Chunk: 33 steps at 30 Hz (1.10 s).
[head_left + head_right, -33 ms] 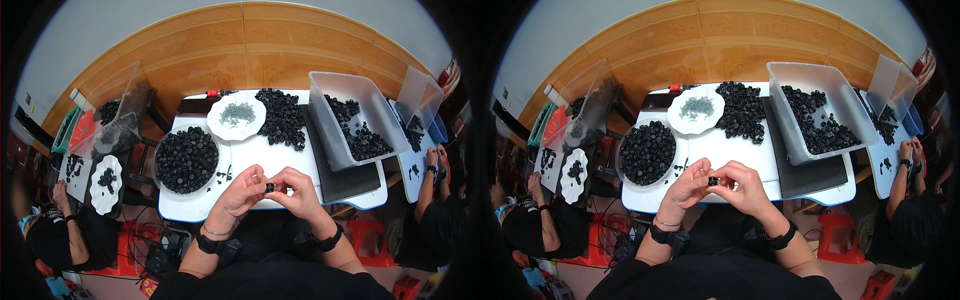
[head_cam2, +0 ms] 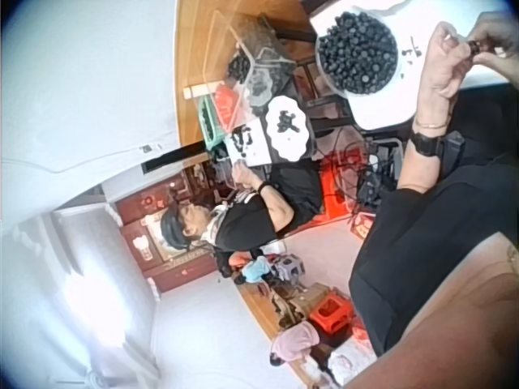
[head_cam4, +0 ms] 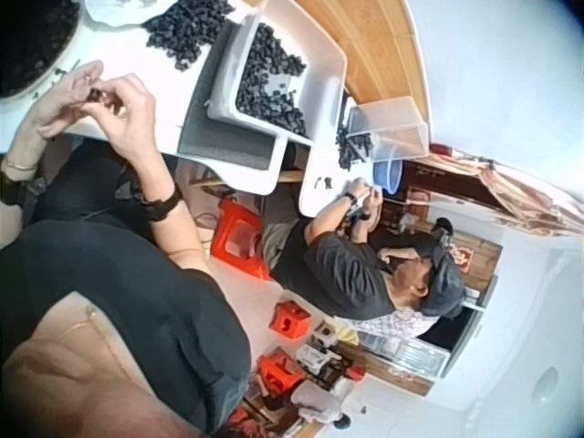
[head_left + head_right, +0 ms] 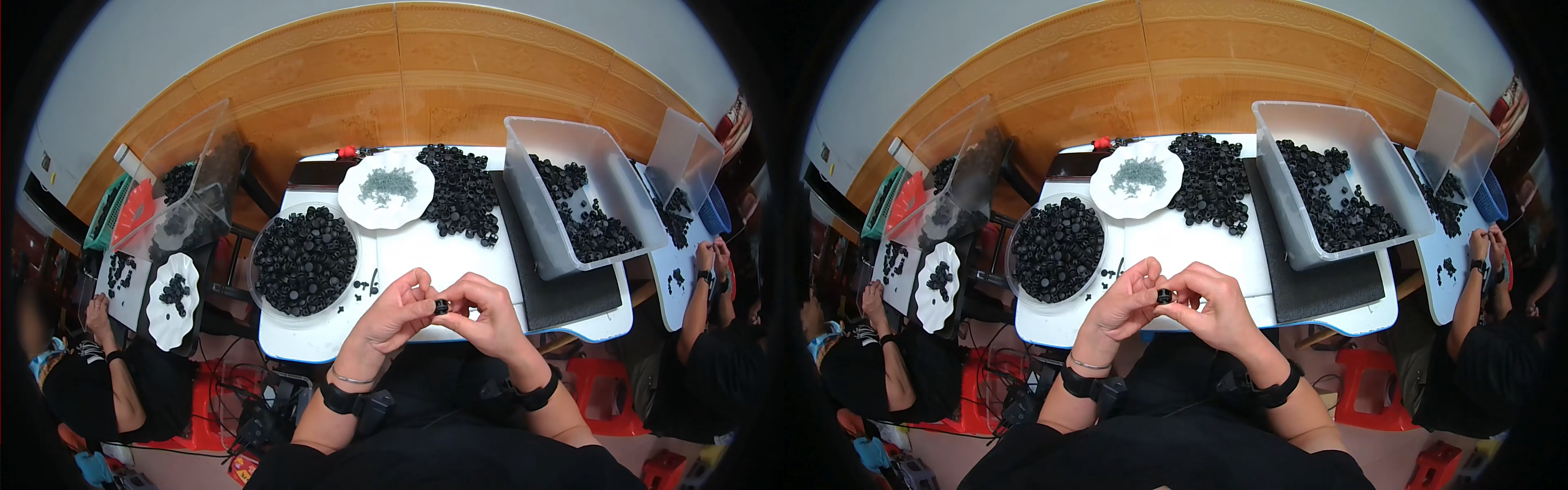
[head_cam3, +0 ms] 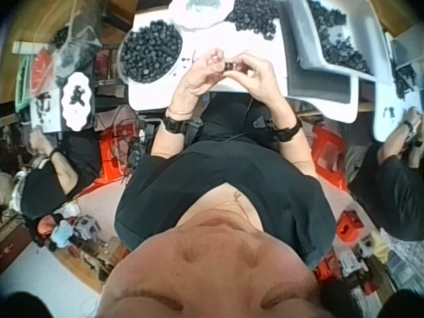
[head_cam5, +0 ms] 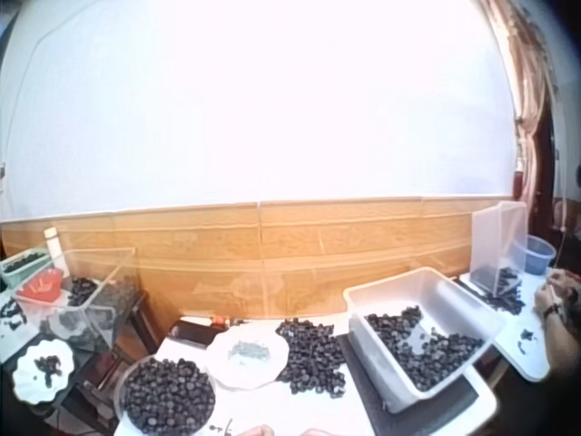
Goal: The person is assembling small black plastic components by inserting small silver pins into them and organizing them in containers.
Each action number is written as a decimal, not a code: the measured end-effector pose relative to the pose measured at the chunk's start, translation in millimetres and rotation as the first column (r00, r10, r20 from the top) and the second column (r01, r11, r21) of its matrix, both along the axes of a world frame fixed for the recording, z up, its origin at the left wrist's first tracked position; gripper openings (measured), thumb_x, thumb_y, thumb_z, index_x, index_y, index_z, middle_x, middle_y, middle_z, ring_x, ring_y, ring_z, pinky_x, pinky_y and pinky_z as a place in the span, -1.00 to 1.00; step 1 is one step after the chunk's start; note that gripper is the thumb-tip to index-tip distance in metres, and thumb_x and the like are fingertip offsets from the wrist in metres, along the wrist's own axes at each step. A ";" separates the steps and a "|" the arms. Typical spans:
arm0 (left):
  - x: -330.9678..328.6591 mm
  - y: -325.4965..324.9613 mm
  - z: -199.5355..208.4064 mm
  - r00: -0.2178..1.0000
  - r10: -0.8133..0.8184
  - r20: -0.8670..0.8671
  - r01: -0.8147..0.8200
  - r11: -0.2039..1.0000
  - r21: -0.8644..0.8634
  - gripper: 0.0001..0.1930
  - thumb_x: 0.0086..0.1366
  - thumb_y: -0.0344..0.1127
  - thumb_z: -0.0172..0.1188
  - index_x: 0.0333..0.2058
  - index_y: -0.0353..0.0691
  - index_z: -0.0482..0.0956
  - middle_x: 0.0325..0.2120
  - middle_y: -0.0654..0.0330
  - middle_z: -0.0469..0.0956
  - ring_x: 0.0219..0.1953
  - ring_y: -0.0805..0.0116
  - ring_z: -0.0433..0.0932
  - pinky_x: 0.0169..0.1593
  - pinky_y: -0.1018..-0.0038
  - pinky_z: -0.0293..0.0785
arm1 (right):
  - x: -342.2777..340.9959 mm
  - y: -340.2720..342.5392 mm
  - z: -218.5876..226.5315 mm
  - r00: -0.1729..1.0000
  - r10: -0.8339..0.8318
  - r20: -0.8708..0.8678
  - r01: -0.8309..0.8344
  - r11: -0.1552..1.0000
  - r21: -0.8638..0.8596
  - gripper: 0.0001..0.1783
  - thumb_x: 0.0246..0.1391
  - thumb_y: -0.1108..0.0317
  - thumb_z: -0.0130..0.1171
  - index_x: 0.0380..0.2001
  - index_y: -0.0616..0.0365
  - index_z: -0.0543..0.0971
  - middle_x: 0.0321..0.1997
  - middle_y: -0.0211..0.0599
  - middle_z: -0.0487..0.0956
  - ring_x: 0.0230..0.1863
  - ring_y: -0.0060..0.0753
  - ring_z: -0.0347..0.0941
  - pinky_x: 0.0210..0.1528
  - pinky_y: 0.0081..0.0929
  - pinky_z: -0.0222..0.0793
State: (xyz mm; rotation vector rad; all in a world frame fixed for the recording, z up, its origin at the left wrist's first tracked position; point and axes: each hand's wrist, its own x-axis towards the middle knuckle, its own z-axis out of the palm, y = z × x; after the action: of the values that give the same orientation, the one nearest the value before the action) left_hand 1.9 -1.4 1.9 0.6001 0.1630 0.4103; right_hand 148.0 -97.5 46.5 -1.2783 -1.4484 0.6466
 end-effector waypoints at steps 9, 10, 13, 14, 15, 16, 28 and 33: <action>-3.0 4.7 8.3 0.999 -0.040 -0.017 0.041 0.998 0.056 -0.68 0.07 -0.51 0.24 -0.28 -0.16 0.27 -0.40 0.23 0.50 -0.35 0.54 0.51 -0.20 0.64 0.47 | -2.3 -1.0 -4.3 1.000 0.008 0.006 -0.008 1.000 -0.017 -0.78 -0.19 0.41 0.33 -0.39 0.20 0.59 -0.56 -0.42 0.42 -0.56 -0.62 0.33 -0.52 -0.66 0.26; -3.5 5.4 10.1 0.999 -0.034 -0.027 0.036 0.997 0.073 -0.67 0.07 -0.52 0.24 -0.27 -0.17 0.26 -0.40 0.22 0.50 -0.35 0.54 0.51 -0.21 0.65 0.47 | -2.4 -0.8 -4.4 1.000 0.008 0.006 -0.008 1.000 -0.018 -0.78 -0.19 0.41 0.33 -0.39 0.20 0.59 -0.56 -0.42 0.42 -0.56 -0.62 0.33 -0.52 -0.66 0.26; -6.3 8.4 8.5 0.998 -0.052 -0.032 0.055 0.993 0.106 -0.64 0.06 -0.54 0.24 -0.23 -0.19 0.26 -0.39 0.20 0.51 -0.36 0.54 0.50 -0.24 0.67 0.45 | -4.2 -0.2 -2.7 0.999 0.039 0.036 -0.040 0.999 0.008 -0.73 -0.20 0.39 0.34 -0.34 0.17 0.59 -0.55 -0.43 0.42 -0.56 -0.61 0.34 -0.53 -0.65 0.27; -7.2 9.7 7.9 0.998 -0.050 -0.033 0.053 0.993 0.105 -0.64 0.06 -0.54 0.24 -0.23 -0.19 0.26 -0.39 0.20 0.51 -0.36 0.54 0.50 -0.24 0.67 0.45 | -3.6 0.4 -4.9 0.997 0.042 0.059 -0.043 0.999 0.025 -0.69 -0.24 0.39 0.37 -0.32 0.16 0.60 -0.54 -0.43 0.43 -0.56 -0.63 0.33 -0.54 -0.66 0.26; -8.1 11.2 7.6 0.998 -0.065 -0.024 0.067 0.990 0.125 -0.63 0.05 -0.55 0.24 -0.22 -0.20 0.27 -0.40 0.20 0.52 -0.37 0.55 0.50 -0.25 0.69 0.43 | -3.3 0.7 -6.2 0.996 0.043 0.081 -0.047 0.998 0.041 -0.65 -0.27 0.39 0.40 -0.30 0.15 0.61 -0.53 -0.43 0.43 -0.57 -0.64 0.33 -0.55 -0.68 0.25; -9.1 12.7 7.5 0.997 -0.080 -0.016 0.081 0.986 0.145 -0.62 0.05 -0.57 0.24 -0.20 -0.20 0.27 -0.41 0.20 0.52 -0.37 0.55 0.50 -0.27 0.71 0.42 | -3.5 0.9 -6.2 0.996 0.045 0.080 -0.048 0.998 0.040 -0.65 -0.27 0.39 0.40 -0.30 0.15 0.61 -0.53 -0.43 0.43 -0.57 -0.64 0.33 -0.55 -0.68 0.25; -17.9 23.4 14.2 0.996 -0.072 -0.058 0.085 0.962 0.259 -0.55 0.02 -0.58 0.24 -0.12 -0.25 0.27 -0.43 0.20 0.51 -0.40 0.57 0.49 -0.29 0.71 0.41 | -9.8 5.2 -3.0 0.986 0.045 0.158 -0.056 0.996 0.064 -0.74 -0.23 0.36 0.36 -0.39 0.16 0.57 -0.52 -0.40 0.42 -0.59 -0.56 0.37 -0.56 -0.61 0.29; -19.0 20.3 10.4 0.996 -0.046 -0.076 0.063 0.972 0.228 -0.55 0.02 -0.57 0.24 -0.12 -0.27 0.26 -0.43 0.16 0.51 -0.40 0.54 0.49 -0.30 0.68 0.42 | -14.6 7.6 -3.2 0.958 -0.020 0.285 -0.016 0.992 0.123 -0.78 -0.21 0.39 0.33 -0.42 0.16 0.55 -0.54 -0.35 0.43 -0.59 -0.47 0.41 -0.57 -0.55 0.31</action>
State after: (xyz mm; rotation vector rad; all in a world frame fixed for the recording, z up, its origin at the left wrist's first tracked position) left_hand -17.1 18.9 12.3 0.8468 0.1671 0.3572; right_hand 133.4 -90.0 43.3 -1.3132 -1.6947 0.3731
